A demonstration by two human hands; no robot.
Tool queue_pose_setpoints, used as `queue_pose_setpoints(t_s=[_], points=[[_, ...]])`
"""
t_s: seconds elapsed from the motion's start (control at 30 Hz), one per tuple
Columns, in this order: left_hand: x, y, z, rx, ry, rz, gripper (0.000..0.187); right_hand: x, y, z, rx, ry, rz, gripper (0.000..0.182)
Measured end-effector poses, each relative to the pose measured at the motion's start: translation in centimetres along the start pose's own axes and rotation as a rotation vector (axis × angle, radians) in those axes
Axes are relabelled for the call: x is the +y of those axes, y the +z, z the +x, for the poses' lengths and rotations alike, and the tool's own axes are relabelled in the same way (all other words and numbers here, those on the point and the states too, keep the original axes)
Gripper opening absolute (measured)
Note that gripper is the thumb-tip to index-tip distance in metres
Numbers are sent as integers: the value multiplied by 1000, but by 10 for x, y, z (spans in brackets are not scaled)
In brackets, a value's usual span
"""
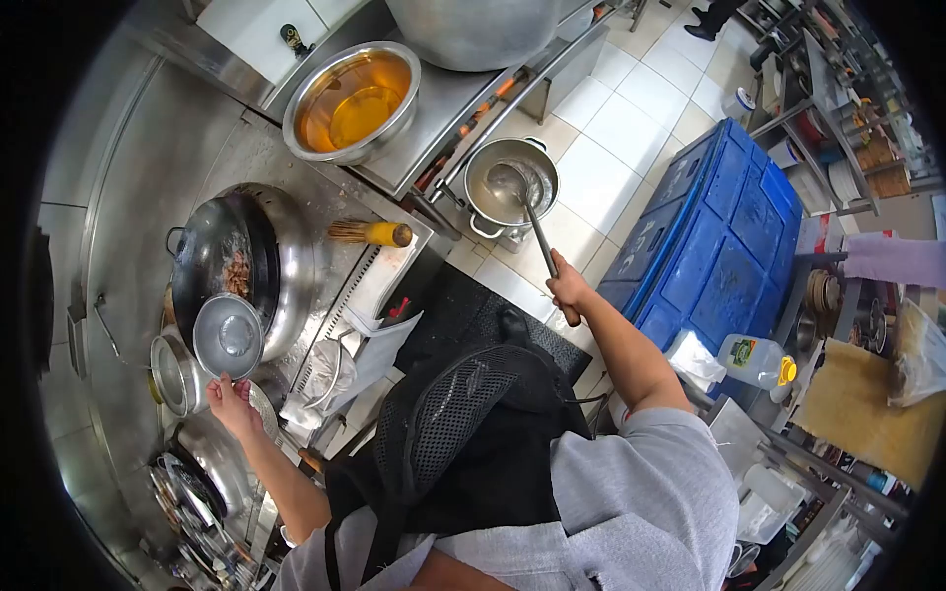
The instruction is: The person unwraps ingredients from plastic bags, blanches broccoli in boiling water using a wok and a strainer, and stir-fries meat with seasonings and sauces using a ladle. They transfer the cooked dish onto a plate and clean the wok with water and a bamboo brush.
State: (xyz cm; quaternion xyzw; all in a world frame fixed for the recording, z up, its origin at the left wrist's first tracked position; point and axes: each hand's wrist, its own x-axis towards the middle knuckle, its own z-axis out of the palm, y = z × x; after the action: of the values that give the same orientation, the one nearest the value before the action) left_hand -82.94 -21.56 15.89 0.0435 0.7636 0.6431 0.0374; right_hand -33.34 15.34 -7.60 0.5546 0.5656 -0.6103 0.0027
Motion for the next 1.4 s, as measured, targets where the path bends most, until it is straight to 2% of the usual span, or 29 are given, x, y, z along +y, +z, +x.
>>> queue_pose_setpoints(t_s=[0.07,0.1,0.2,0.3,0.47,0.57,0.7,0.77,0.87,1.0,1.23,1.27,1.3,1.37,1.4], points=[[5,8,-8,2,0,-4,14,-11,-8,-6,-87,82,256,83],[7,12,-10,-4,-1,-9,13,-16,-12,-12,-92,80,255,83],[3,18,-2,-30,9,-29,13,-18,-19,-35,-140,84,596,81],[-1,22,11,-45,17,-67,14,-22,-23,-68,-118,42,749,79],[-13,23,48,-62,-1,-152,15,-61,-15,-145,-46,5,769,77],[-30,4,80,-89,-3,-228,14,-98,2,-205,10,36,776,76],[-46,-32,117,-23,-40,-311,13,-164,34,-288,-23,57,771,76],[-64,-65,139,19,-41,-360,14,-187,52,-314,-90,44,758,77],[-58,-98,149,159,-63,-418,13,-234,91,-331,-207,75,842,79],[-40,-152,155,262,-48,-525,11,-277,144,-291,-529,92,841,86],[-27,-237,129,359,25,-551,9,-372,263,-185,-837,-96,316,80],[-24,-245,119,366,17,-531,9,-385,279,-170,-770,-97,159,81],[-23,-252,110,393,30,-534,9,-385,295,-140,-726,-200,-36,82],[-26,-263,86,428,-5,-541,9,-395,321,-117,-501,-453,-664,81],[-33,-272,74,461,5,-497,9,-389,320,-99,-409,-769,-887,80]])
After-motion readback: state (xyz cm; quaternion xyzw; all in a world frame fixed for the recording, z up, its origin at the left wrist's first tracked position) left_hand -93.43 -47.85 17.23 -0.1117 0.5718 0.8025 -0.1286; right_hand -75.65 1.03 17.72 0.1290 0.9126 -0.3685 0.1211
